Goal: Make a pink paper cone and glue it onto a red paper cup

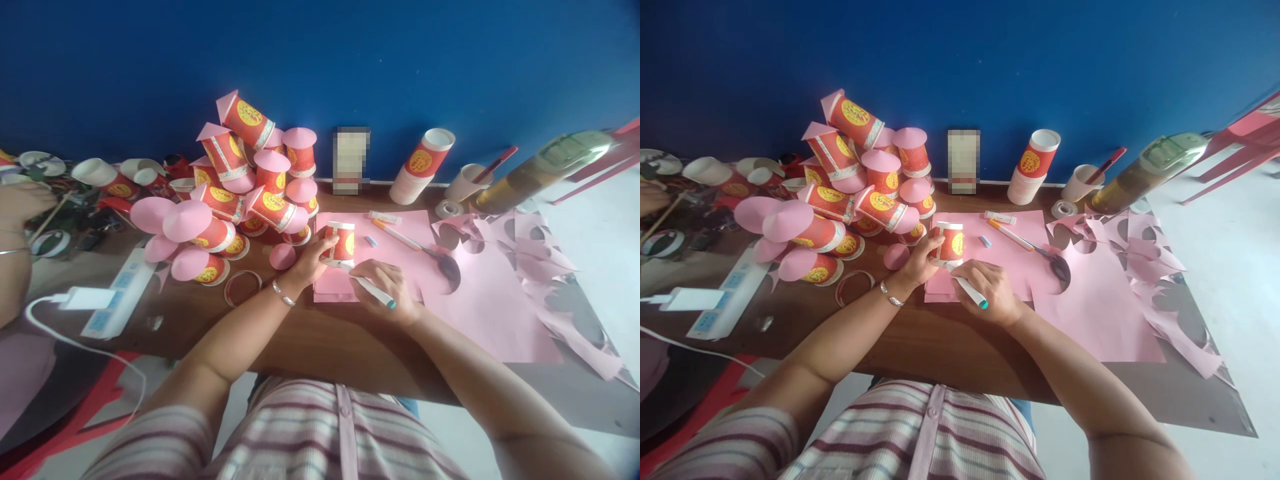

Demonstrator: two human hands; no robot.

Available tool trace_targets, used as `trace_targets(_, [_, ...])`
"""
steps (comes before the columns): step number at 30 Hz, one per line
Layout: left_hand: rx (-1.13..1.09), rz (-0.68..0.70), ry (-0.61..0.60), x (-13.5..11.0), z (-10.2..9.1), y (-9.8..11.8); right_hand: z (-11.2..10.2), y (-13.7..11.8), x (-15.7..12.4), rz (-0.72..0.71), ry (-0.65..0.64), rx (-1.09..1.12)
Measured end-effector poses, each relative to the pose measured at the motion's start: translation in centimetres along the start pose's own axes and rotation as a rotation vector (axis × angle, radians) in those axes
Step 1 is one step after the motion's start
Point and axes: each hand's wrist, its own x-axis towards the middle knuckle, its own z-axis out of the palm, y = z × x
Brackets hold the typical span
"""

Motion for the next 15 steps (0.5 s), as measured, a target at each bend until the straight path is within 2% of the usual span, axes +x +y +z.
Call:
trace_targets(10, [0.029, 0.020, 0.017, -0.17, 0.52, 0.46, 0.01, -0.25, 0.16, -0.003, -0.025, 0.011])
trace_targets(15, [-0.021, -0.001, 0.040, 0.08, 0.16, 0.09, -0.01, -0.16, 0.09, -0.067, 0.050, 0.029])
